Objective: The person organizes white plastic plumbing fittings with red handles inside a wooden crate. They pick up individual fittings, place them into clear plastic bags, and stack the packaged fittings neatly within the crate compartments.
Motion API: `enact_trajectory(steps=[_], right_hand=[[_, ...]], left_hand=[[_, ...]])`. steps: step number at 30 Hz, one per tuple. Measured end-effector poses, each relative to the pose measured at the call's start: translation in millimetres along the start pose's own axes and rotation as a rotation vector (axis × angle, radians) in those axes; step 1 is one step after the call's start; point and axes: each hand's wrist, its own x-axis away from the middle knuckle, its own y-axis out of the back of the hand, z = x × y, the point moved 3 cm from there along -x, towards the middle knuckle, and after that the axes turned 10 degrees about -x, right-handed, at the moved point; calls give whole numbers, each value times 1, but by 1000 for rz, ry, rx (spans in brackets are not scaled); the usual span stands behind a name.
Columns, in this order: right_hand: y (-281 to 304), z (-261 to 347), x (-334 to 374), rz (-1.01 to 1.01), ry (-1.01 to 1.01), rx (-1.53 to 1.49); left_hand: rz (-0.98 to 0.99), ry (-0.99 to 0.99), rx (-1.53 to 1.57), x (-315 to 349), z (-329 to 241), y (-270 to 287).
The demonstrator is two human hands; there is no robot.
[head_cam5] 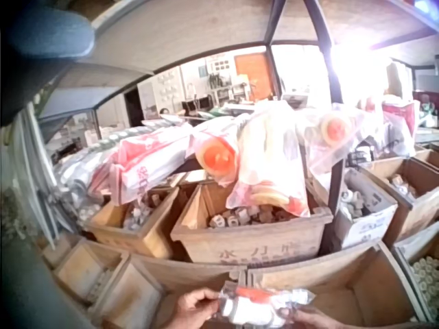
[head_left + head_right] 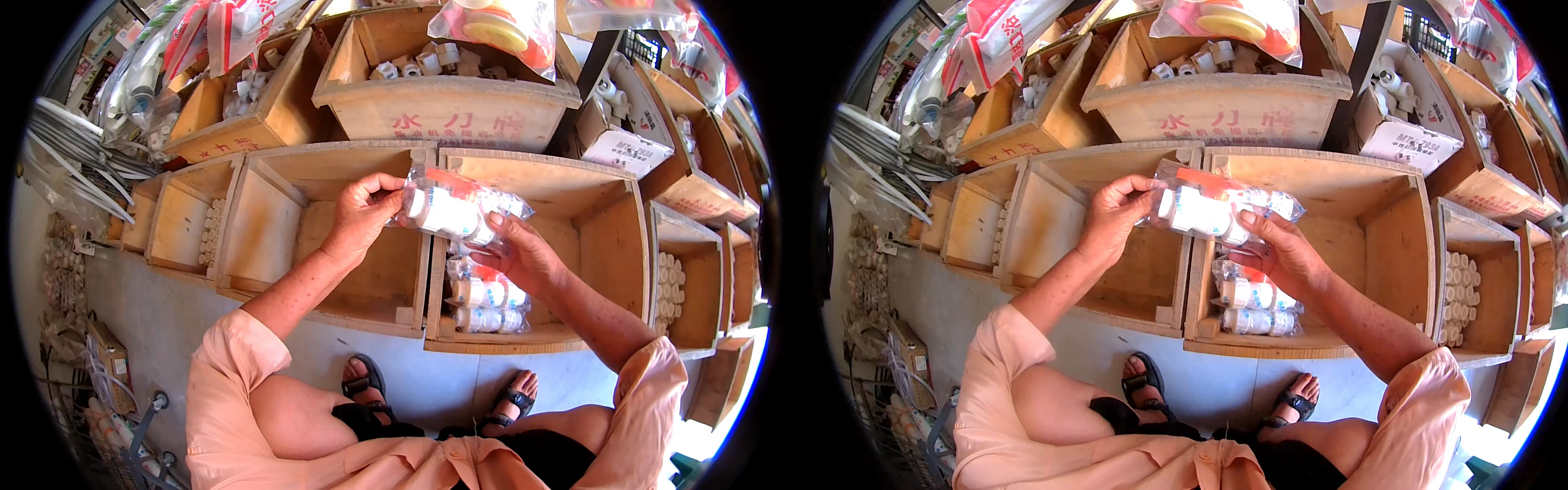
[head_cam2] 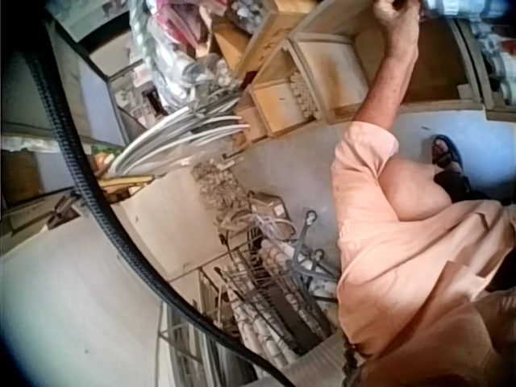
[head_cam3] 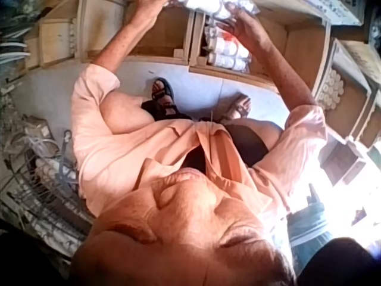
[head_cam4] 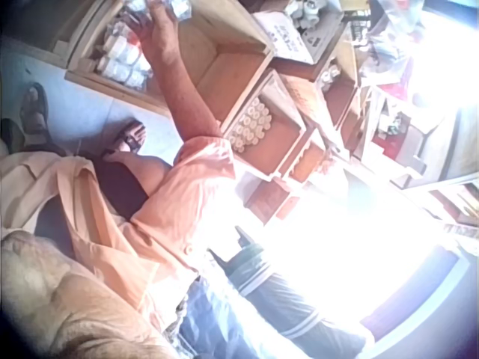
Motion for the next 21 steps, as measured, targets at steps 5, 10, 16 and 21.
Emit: enact_trajectory(steps=[5,10,16,21], right_hand=[[-1,1,-3,-5,5,43],[-1,3,0,-28,22,39],[4,2,-2,-49,22,44],[7,3,-3,-5,16,24]], left_hand=[[10,39,53,1,3,0],[114,40,140,3,2,-3],[51,-4,-46,5,-6,-16],[49,-16,16,4,-4,-14]])
